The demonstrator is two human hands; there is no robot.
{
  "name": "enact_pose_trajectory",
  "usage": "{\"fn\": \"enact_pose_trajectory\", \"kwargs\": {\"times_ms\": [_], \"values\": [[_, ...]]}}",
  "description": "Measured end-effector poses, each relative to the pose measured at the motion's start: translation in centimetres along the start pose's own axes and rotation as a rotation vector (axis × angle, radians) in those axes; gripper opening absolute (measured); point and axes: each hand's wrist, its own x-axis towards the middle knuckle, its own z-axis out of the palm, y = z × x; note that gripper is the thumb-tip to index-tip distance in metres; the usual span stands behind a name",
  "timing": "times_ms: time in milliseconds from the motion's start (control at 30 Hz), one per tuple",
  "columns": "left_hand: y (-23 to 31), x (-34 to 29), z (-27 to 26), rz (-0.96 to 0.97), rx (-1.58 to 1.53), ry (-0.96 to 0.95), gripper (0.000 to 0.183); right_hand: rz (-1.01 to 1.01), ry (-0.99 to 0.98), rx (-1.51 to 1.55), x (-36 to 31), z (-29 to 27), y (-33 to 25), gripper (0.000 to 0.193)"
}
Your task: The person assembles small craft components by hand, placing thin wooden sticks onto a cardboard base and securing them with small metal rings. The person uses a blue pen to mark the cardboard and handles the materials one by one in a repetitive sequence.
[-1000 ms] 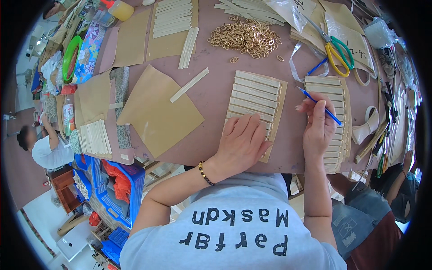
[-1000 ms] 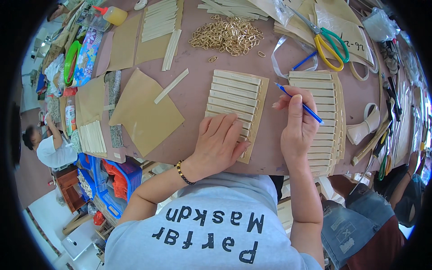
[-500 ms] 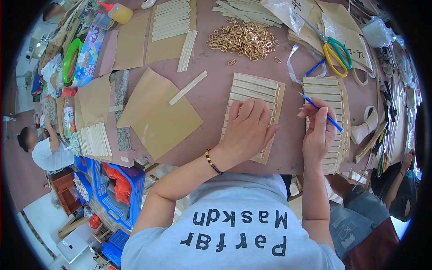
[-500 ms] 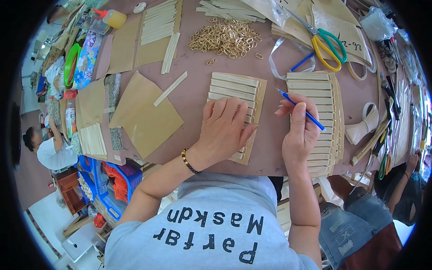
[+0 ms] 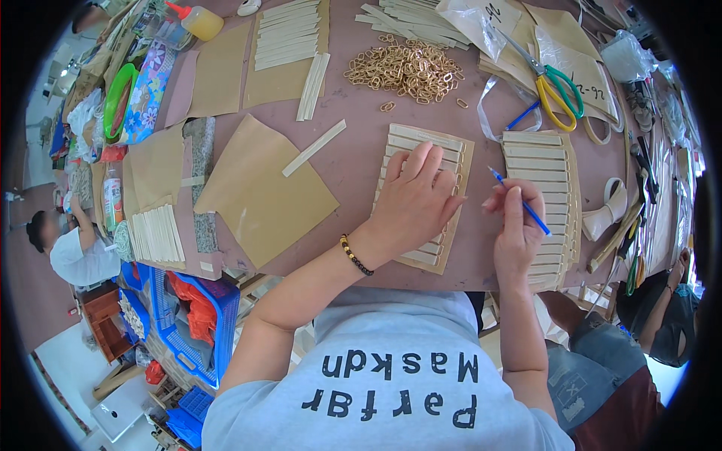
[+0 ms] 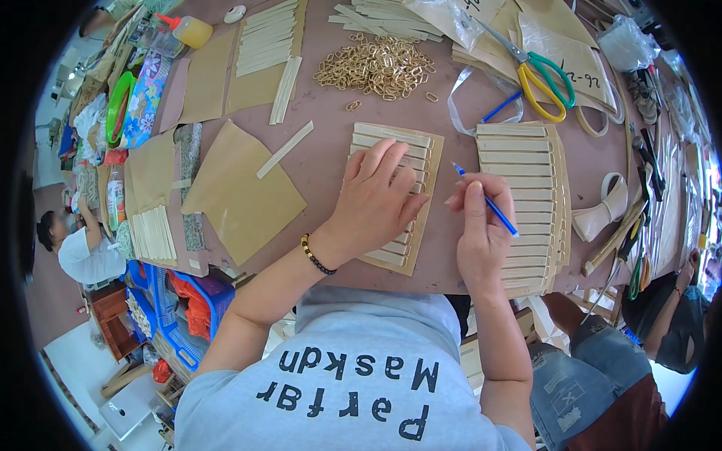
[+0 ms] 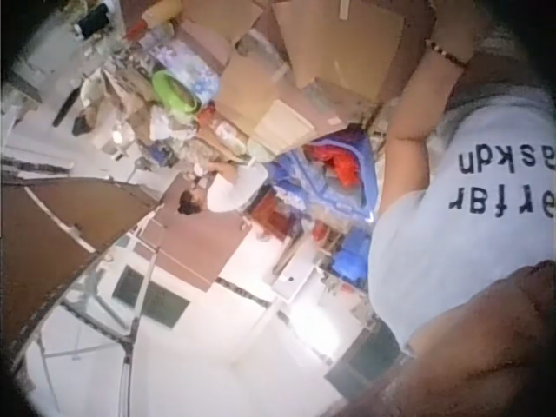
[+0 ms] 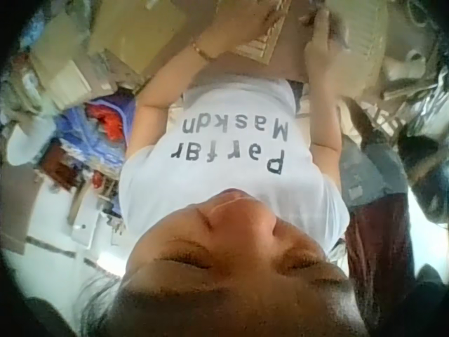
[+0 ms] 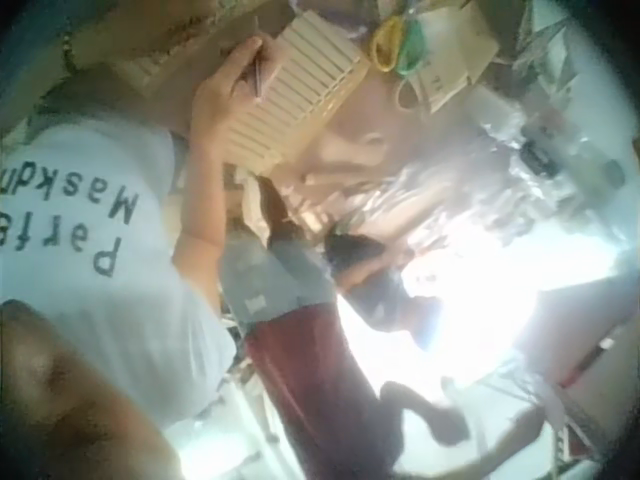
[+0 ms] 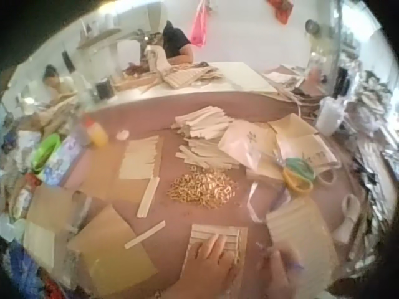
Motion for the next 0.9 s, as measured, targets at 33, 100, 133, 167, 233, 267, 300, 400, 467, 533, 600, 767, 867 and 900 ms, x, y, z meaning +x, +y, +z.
{"fn": "enact_pose_trajectory", "kwargs": {"times_ms": [33, 100, 133, 167, 233, 267, 300, 400, 467, 533, 600, 767, 867, 900], "values": [[-0.2, 0.1, 0.0, 0.002, -0.013, 0.002, 0.034, 0.041, -0.023, 0.004, -0.3, -0.1, 0.0, 0.016], [-0.5, -0.1, 0.1, 0.007, -0.048, 0.002, 0.034, 0.13, -0.063, 0.004, -1.3, -0.5, 0.1, 0.014], [-0.5, -0.3, -0.2, 0.002, -0.059, -0.028, 0.036, 0.129, -0.077, -0.024, -2.0, -0.7, 0.5, 0.014], [-0.4, -0.5, -0.7, -0.004, -0.072, -0.06, 0.038, 0.13, -0.092, -0.053, -2.9, -1.0, 1.2, 0.015], [-0.4, -1.2, -1.2, -0.02, -0.1, -0.091, 0.043, 0.102, -0.152, -0.129, -4.3, -1.6, 1.1, 0.016], [-0.3, -1.8, -1.4, -0.032, -0.116, -0.093, 0.046, 0.074, -0.199, -0.176, -5.1, -1.9, 1.0, 0.016], [-0.2, -2.4, -1.5, -0.045, -0.132, -0.095, 0.049, 0.047, -0.247, -0.222, -5.7, -2.0, 0.8, 0.017], [0.6, -4.6, -2.6, 0.0, -0.151, -0.173, 0.058, -0.042, -0.299, -0.255, -7.5, -2.5, 1.4, 0.016], [1.1, -6.5, -2.7, 0.032, -0.159, -0.212, 0.057, -0.133, -0.353, -0.287, -8.0, -2.9, 1.9, 0.01], [1.3, -7.4, -2.6, 0.038, -0.169, -0.238, 0.056, -0.226, -0.388, -0.313, -8.1, -2.8, 1.7, 0.007], [1.1, -7.5, -2.7, 0.018, -0.178, -0.253, 0.056, -0.282, -0.42, -0.327, -8.2, -2.5, 1.6, 0.006], [1.7, -6.7, -1.7, -0.091, -0.098, -0.139, 0.057, -0.258, -0.469, -0.403, -8.1, -2.3, 1.2, 0.006], [1.8, -6.4, -1.4, -0.119, -0.095, -0.116, 0.057, -0.215, -0.421, -0.424, -7.9, -1.9, 1.5, 0.007], [1.9, -6.4, -1.3, -0.124, -0.103, -0.114, 0.057, -0.221, -0.419, -0.431, -7.8, -1.8, 1.5, 0.007]]}}
